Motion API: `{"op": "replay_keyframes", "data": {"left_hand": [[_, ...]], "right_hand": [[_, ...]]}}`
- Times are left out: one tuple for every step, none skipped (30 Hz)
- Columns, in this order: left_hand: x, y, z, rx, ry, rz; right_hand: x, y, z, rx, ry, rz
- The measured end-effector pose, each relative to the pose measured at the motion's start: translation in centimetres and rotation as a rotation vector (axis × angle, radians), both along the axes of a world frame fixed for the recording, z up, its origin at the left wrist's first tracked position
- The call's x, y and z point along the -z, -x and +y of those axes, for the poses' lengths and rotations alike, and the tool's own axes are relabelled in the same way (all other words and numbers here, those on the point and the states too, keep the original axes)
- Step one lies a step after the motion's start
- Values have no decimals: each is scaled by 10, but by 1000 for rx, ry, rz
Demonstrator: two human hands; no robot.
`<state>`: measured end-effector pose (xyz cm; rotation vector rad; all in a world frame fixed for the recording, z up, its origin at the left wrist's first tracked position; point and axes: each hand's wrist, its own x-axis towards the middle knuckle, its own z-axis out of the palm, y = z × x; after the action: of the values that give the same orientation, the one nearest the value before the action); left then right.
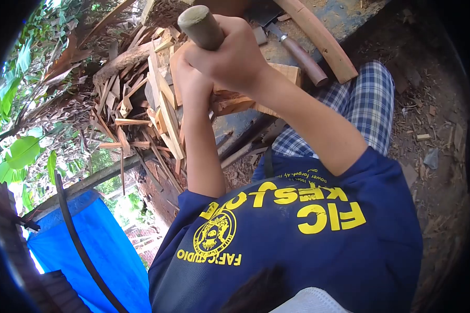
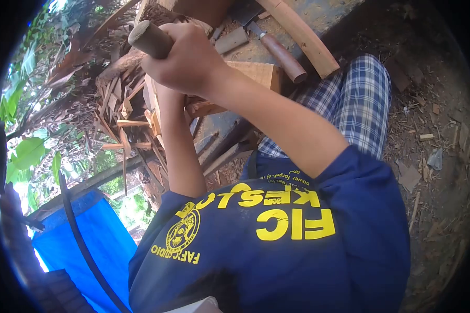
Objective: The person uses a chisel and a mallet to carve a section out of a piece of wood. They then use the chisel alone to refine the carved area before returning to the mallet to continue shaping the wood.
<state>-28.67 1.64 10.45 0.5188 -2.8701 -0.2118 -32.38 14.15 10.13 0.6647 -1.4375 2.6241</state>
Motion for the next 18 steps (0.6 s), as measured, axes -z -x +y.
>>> {"op": "replay_keyframes", "data": {"left_hand": [[1, 0, -3, -7, -15, 22], [3, -2, -5, -19, -63, 37], [3, -3, -7, -32, -112, 55], [5, -2, -9, -39, -143, 75], [6, -3, -11, -45, -168, 90], [7, -5, -14, -55, -184, 98], [8, -3, -15, -52, -191, 103], [7, -2, -15, -52, -203, 107], [9, 2, -15, -41, -205, 105], [10, 4, -16, -33, -210, 106], [11, 5, -17, -27, -218, 104], [12, 5, -17, -23, -222, 106], [11, 3, -17, -26, -229, 117], [12, 0, -16, -31, -239, 113], [12, 1, -17, -25, -245, 124], [12, -1, -18, -21, -251, 124], [13, -4, -19, -16, -259, 123], [14, -2, -20, -5, -269, 139]], "right_hand": [[-1, 2, 0, 2, 11, 9], [-3, -1, -1, -42, -1, 9], [-6, -4, -2, -84, -14, 3], [-11, -2, -3, -77, -11, 7], [-16, -2, -7, -56, -16, 155], [-20, -6, -8, -41, -22, 296], [-40, -1, 7, -88, -29, 257], [-58, 5, 21, -135, -34, 216], [-50, 2, 17, -137, -31, 207], [-35, -1, 8, -54, -29, 200], [-18, -3, -1, 32, -30, 195], [-2, -4, -7, 118, -34, 195], [4, -3, -6, 206, -37, 196], [9, -8, -6, -73, -17, -17], [9, -9, -7, -35, -22, 36], [10, -14, -9, -5, -25, 78], [11, -16, -9, -11, -17, 55], [13, -9, -9, -114, -44, -8]]}}
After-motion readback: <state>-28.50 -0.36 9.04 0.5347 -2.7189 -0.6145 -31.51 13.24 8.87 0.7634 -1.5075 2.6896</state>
